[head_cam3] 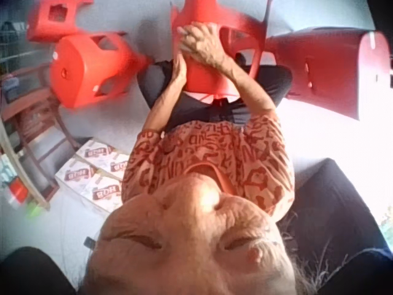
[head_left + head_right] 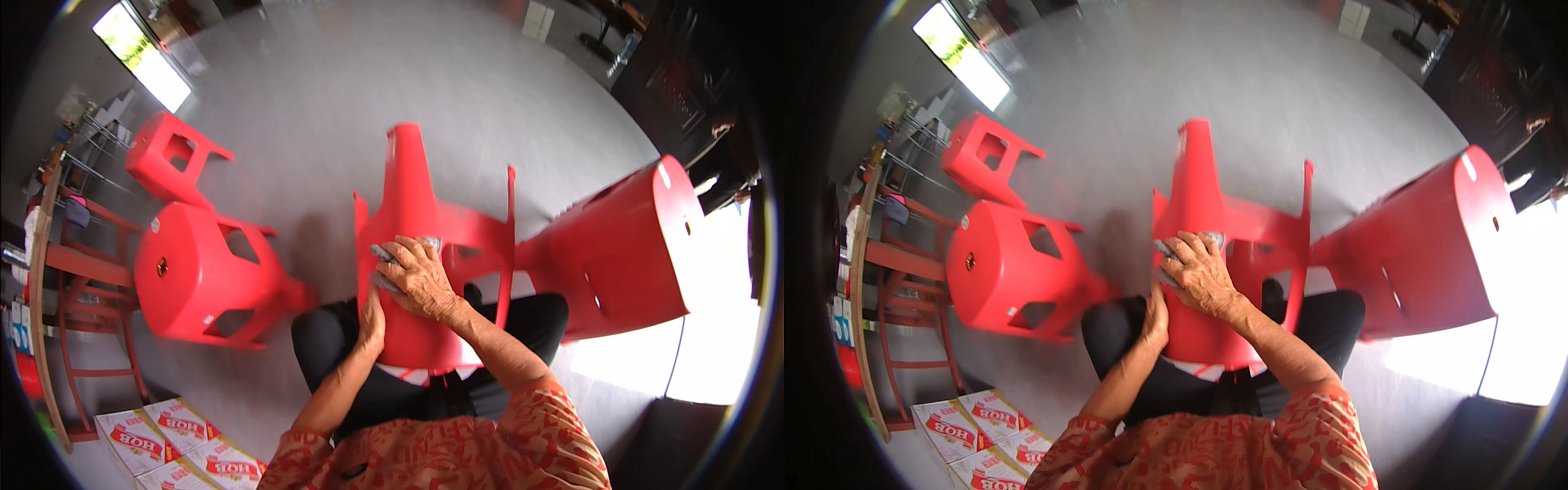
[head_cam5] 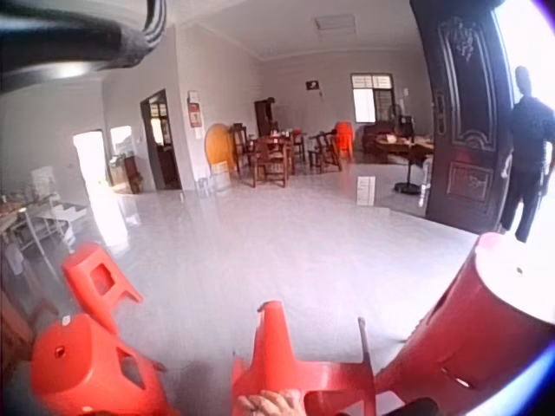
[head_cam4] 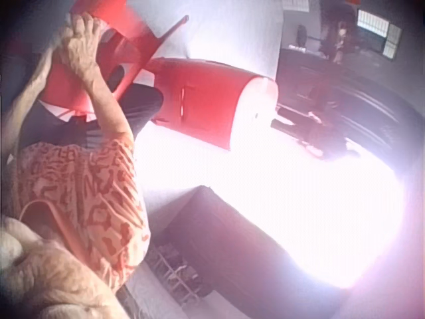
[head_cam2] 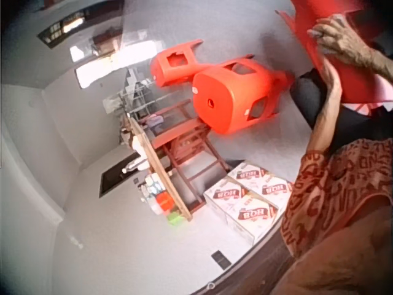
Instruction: The person sits on the floor and wipes a red plastic stool with a cloth. They clean the underside, legs, and seat of the stool, turning it over to access different surfaces.
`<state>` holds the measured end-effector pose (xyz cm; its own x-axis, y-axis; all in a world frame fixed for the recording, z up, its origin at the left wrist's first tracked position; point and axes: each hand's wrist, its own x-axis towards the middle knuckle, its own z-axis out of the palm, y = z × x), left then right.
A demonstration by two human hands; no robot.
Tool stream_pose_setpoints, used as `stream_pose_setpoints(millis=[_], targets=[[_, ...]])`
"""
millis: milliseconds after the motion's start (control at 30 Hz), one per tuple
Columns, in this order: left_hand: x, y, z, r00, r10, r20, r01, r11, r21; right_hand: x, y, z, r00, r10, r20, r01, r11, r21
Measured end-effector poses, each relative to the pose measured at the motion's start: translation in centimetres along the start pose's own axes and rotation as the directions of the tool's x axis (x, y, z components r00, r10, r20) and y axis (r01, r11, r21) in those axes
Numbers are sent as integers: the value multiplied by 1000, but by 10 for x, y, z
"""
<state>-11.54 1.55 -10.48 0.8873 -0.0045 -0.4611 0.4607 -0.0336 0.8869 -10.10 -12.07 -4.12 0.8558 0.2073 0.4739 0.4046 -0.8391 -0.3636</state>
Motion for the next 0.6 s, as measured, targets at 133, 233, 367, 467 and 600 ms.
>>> stream_pose_setpoints(millis=[133, 233, 367, 467, 600], targets=[[12, -13, -23, 955, -113, 276, 206, 919, -337, -45, -38, -15, 995, 30, 92, -37, 996, 77], [0, -4, -19, 950, -171, 261, 230, 950, -212, -56, -36, -16, 996, 52, 74, -60, 992, 111], [-1, -5, -17, 985, -60, 162, 89, 980, -179, -25, -13, -12, 992, 128, -1, -127, 984, 128], [9, -6, -17, 969, -173, 178, 192, 977, -96, -7, 15, -6, 961, 266, -71, -259, 961, 98], [8, -10, -17, 956, -116, 269, 158, 977, -143, 9, 66, 6, 866, 464, -188, -454, 886, 96]])
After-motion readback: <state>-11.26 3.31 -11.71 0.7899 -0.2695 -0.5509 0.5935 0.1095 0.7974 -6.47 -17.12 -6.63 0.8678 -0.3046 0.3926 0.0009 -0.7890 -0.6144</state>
